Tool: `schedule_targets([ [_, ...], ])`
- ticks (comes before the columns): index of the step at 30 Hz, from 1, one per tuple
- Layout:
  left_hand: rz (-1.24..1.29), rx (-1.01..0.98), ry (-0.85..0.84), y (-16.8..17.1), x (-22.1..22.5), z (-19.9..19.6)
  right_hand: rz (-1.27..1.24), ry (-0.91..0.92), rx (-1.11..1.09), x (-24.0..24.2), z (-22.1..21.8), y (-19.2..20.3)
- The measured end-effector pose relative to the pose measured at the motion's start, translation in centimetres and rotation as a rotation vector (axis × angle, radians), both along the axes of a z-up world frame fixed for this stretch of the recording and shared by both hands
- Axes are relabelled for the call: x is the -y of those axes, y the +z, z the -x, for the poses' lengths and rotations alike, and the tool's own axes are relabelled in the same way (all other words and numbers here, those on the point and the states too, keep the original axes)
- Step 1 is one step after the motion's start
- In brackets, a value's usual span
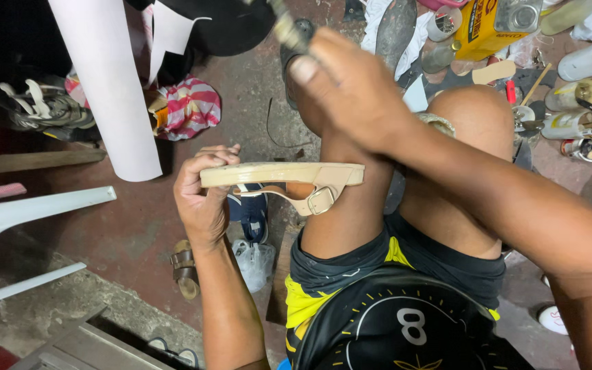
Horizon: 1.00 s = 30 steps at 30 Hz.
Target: The person applies adhesive to the side and bottom of a sandal using a brush and a container of glue, then holds the sandal while it sets.
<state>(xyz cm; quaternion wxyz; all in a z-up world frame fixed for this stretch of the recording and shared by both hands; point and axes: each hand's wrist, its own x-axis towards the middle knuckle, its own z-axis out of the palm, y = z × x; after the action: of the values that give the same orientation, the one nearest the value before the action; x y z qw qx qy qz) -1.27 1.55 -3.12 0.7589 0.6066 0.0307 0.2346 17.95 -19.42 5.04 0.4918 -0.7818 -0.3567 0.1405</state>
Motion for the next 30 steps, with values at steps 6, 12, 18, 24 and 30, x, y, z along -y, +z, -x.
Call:
schedule_targets([
  [6,-0.085,-0.024,0.024,-0.6,-0.1,2.9,-0.253,-0.008,-0.540,6.9,1.9,0.2],
  [12,-0.168,-0.089,0.088,-0.5,1.4,6.1,-0.570,-0.007,-0.863,11.5,8.9,-1.1],
  [18,-0.161,-0.120,0.132,-1.0,3.3,8.6,-0.762,0.175,-0.834,11.1,14.4,-3.7],
  [24,-0.170,-0.076,0.171,-1.9,4.7,9.8,-0.838,0.190,-0.982,8.7,15.2,-4.7],
  [30,-0.207,-0.105,0.240,-2.3,6.8,11.2,-0.770,0.135,-0.951,6.0,14.6,-3.3],
])
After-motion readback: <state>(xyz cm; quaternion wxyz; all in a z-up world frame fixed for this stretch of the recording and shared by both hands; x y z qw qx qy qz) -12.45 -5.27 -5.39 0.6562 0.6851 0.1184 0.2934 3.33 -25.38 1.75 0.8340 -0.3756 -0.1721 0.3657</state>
